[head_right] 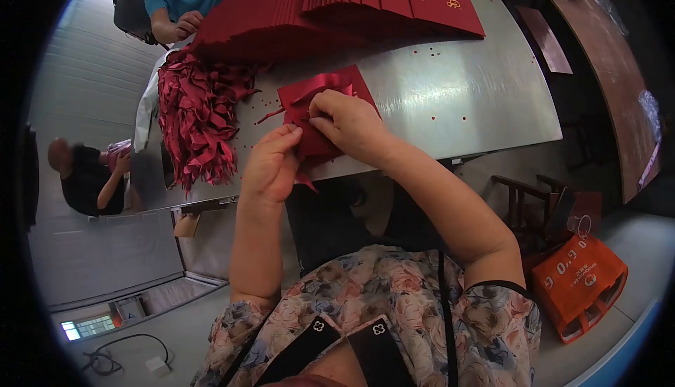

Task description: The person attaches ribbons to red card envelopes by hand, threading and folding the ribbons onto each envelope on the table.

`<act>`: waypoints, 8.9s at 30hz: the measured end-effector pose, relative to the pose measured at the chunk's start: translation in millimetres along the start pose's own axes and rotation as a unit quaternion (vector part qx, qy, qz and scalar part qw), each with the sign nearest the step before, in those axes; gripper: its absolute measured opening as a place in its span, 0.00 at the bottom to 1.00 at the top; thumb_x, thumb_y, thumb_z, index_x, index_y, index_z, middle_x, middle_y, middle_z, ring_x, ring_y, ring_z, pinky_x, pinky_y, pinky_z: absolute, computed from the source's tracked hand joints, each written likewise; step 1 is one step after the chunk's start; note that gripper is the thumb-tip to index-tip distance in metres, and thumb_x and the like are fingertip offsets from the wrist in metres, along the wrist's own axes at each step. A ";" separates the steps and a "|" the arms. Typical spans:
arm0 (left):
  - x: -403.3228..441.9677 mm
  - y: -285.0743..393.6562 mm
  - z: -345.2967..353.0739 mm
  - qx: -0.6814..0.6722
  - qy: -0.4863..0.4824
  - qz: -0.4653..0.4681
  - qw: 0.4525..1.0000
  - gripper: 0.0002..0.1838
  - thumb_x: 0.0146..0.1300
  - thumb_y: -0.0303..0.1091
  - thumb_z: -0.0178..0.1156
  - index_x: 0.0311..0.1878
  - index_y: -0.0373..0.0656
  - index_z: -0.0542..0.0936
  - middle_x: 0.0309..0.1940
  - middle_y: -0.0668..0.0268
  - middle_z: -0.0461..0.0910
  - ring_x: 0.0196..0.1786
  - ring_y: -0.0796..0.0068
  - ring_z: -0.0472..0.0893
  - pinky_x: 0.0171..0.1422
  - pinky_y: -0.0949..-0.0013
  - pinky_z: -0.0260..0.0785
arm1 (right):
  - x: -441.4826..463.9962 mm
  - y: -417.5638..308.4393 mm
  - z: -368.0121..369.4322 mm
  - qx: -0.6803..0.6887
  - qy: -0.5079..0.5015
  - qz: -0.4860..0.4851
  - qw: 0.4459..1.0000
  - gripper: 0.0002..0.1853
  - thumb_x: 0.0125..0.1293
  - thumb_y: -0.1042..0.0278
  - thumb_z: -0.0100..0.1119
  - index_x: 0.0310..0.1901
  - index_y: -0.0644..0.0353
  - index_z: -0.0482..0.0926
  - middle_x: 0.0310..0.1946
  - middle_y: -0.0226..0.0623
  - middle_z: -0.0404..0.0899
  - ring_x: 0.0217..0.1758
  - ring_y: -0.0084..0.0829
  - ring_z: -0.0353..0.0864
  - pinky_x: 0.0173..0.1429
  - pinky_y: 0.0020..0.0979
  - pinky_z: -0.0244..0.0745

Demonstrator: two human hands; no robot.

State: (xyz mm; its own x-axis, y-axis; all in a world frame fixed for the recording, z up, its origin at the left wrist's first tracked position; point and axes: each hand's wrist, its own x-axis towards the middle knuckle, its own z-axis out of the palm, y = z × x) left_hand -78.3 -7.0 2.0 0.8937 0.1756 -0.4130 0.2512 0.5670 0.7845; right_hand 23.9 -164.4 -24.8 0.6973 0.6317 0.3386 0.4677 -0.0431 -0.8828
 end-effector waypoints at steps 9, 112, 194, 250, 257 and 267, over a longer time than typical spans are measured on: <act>-12.2 -2.3 4.0 0.009 0.018 0.037 0.999 0.05 0.70 0.27 0.59 0.46 0.40 0.81 0.42 0.68 0.83 0.47 0.78 0.79 0.57 0.72 0.70 | -11.8 -14.0 -11.4 0.020 0.039 -0.046 0.998 0.07 0.63 0.78 0.64 0.42 0.65 0.81 0.35 0.39 0.83 0.37 0.31 0.83 0.43 0.29 0.77; -29.5 31.9 -60.3 0.657 0.090 0.400 0.633 0.05 0.56 0.27 0.65 0.33 0.37 0.81 0.46 0.52 0.75 0.48 0.50 0.77 0.53 0.53 0.71 | 50.6 11.1 13.4 0.086 0.007 0.085 0.993 0.12 0.60 0.81 0.58 0.44 0.59 0.71 0.33 0.29 0.74 0.38 0.21 0.75 0.45 0.24 0.72; -70.5 34.3 -114.0 0.534 0.055 0.291 0.792 0.04 0.59 0.22 0.64 0.33 0.32 0.78 0.35 0.59 0.77 0.36 0.62 0.78 0.42 0.66 0.70 | 53.0 14.9 -0.3 0.499 0.009 0.231 0.835 0.23 0.82 0.50 0.33 0.56 0.62 0.71 0.35 0.43 0.79 0.31 0.35 0.84 0.38 0.31 0.77; -17.1 21.1 -74.6 0.680 0.282 0.385 0.556 0.21 0.61 0.39 0.64 0.50 0.31 0.78 0.58 0.44 0.72 0.62 0.43 0.70 0.68 0.49 0.61 | 257.5 137.4 -225.3 -0.560 -0.097 -0.051 0.821 0.25 0.77 0.45 0.44 0.67 0.48 0.76 0.66 0.37 0.75 0.70 0.41 0.71 0.75 0.50 0.60; -17.9 21.6 -74.8 0.688 0.272 0.365 0.565 0.20 0.60 0.39 0.64 0.48 0.31 0.79 0.58 0.44 0.72 0.62 0.43 0.70 0.68 0.48 0.62 | 249.8 124.3 -241.3 -0.511 -0.096 -0.033 0.854 0.23 0.76 0.47 0.44 0.59 0.52 0.81 0.61 0.37 0.77 0.67 0.39 0.74 0.72 0.43 0.65; -17.4 19.7 -73.9 0.677 0.273 0.376 0.571 0.17 0.63 0.37 0.62 0.46 0.30 0.79 0.58 0.45 0.72 0.61 0.43 0.70 0.66 0.49 0.62 | 216.0 102.1 -325.7 -0.353 0.225 0.006 0.908 0.16 0.71 0.58 0.55 0.43 0.63 0.85 0.42 0.50 0.85 0.48 0.53 0.83 0.54 0.43 0.77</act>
State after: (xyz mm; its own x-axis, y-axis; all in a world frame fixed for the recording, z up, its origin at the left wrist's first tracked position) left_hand -116.4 60.7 -9.5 0.7818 0.3945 0.4828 0.2606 -0.9103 0.3217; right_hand 399.1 -284.4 64.3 0.7815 0.2537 0.5699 0.5792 -0.6345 -0.5118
